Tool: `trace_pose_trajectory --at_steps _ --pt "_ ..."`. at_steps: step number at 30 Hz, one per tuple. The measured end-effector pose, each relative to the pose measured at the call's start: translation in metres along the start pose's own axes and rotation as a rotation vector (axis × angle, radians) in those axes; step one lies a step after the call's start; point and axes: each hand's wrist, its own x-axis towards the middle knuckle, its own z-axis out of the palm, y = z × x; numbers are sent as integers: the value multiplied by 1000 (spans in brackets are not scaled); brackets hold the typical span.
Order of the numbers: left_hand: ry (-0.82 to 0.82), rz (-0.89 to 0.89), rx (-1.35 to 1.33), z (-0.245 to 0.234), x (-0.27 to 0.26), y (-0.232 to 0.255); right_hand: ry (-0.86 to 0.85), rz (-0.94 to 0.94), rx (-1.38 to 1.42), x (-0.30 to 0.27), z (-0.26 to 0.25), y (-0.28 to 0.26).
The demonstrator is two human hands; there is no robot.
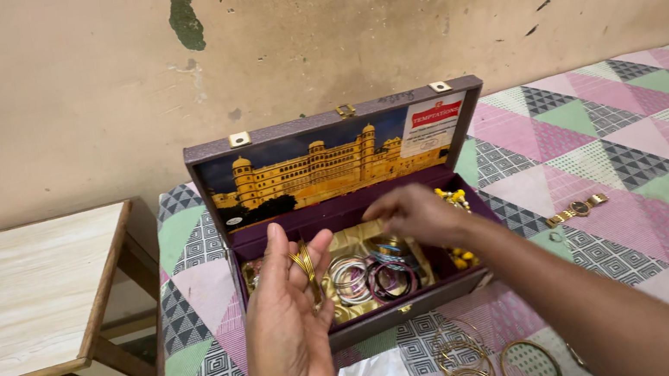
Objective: The person sits on a bed and sorts bangles, necklaces and other jewelry, placing them one at a time into the compartments of an open jewelry box, stacking bangles on their wrist and arranging items in the box sections.
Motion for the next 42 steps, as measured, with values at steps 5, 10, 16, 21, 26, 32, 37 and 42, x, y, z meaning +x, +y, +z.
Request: trace_pose_trajectory --at_steps 5,10,16,21,26,32,37,42 --pt "-112 -50 148 14 7 -24 -2 -74 112 -25 -36 1" --pt "-211 -104 270 22 7 -45 11 -81 -63 -71 -45 -4" --pt "-133 -10 233 21 0 -37 57 70 -66 -104 -42 10" --pt "-97 -28 235 20 -2 -38 146 -61 -195 -61 -21 32" --pt "-82 -32 191 14 9 -35 110 -45 -378 -2 19 40" --pt "-96 -42 185 13 19 -35 -149 163 -348 33 36 43" --pt "-75 -64 185 12 18 -34 -98 239 -156 32 30 44" --pt "-100 -49 181 13 14 -33 -71 211 -123 23 14 38"
